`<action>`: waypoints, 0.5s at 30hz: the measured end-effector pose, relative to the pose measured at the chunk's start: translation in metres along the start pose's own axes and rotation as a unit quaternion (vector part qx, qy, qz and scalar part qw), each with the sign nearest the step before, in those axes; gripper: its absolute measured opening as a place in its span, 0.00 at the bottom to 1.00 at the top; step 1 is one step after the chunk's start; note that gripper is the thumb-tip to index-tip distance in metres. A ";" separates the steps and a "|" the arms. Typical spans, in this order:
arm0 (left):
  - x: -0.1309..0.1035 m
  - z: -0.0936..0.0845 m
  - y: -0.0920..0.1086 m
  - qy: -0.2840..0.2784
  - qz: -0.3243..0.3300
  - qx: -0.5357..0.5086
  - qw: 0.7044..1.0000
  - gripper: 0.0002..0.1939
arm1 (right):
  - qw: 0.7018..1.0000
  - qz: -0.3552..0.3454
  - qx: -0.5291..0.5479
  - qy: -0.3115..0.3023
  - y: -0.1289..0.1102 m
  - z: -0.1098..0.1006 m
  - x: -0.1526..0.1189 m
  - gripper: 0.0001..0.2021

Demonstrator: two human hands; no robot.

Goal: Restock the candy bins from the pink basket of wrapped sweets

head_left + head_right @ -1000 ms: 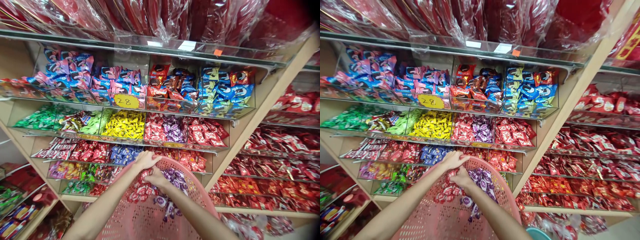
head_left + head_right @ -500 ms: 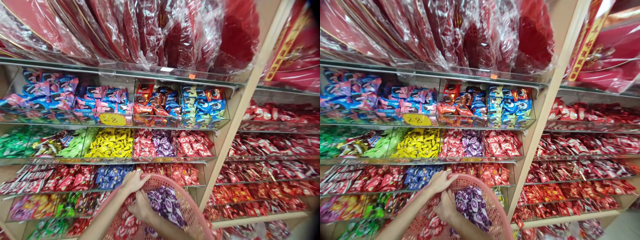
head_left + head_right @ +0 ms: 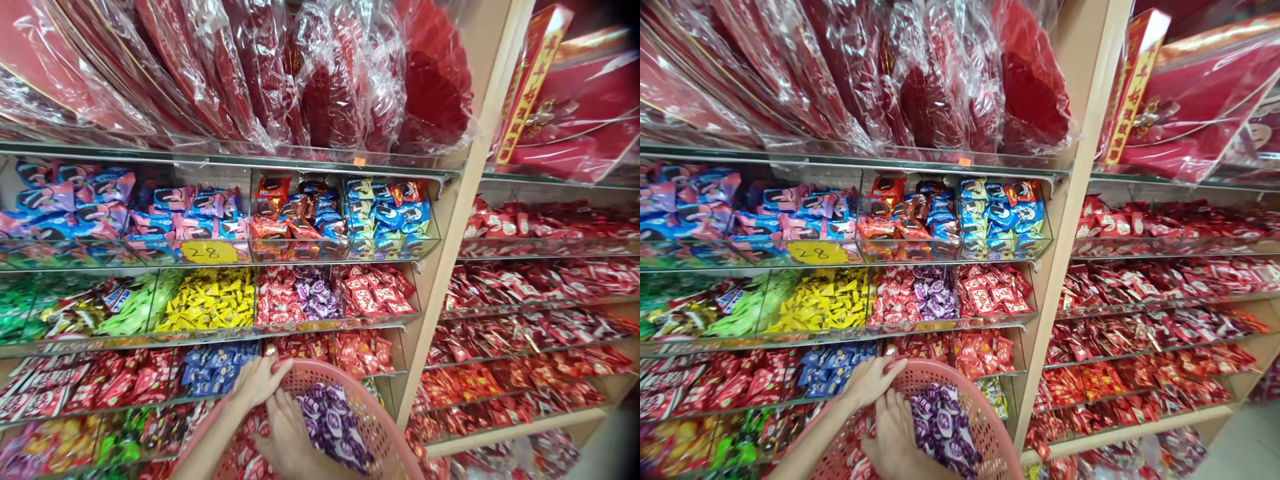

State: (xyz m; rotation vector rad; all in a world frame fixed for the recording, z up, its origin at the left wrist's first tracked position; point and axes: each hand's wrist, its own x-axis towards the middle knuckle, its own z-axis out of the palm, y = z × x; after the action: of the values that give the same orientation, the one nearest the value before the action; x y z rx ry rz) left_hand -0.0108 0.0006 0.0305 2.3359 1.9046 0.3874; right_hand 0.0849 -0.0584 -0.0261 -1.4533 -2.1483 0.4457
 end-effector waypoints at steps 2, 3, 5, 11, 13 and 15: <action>-0.002 -0.002 0.002 -0.006 -0.001 -0.022 1.000 0.34 | 0.999 -0.016 -0.037 0.016 0.003 -0.024 -0.008 0.20; -0.003 -0.002 0.002 -0.010 -0.002 -0.031 0.999 0.34 | 0.998 -0.028 -0.057 0.030 0.006 -0.037 -0.011 0.15; -0.005 -0.002 0.004 -0.018 0.001 -0.042 0.999 0.34 | 0.991 -0.023 -0.103 0.084 0.016 -0.066 -0.012 0.09; -0.006 0.006 0.021 -0.023 0.026 -0.048 0.998 0.38 | 0.965 0.078 -0.221 0.120 0.057 -0.110 0.009 0.16; -0.006 0.011 0.029 -0.022 0.030 -0.047 0.998 0.39 | 0.967 0.087 -0.234 0.056 0.064 -0.106 0.015 0.17; -0.007 0.015 0.036 -0.025 0.039 -0.043 0.998 0.40 | 0.970 0.092 -0.226 0.008 0.067 -0.098 0.016 0.17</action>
State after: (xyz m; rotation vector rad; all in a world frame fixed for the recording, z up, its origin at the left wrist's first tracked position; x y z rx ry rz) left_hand 0.0257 -0.0121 0.0236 2.3480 1.7434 0.4057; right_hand 0.1873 -0.0191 0.0227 -1.9013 -2.2040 -0.0018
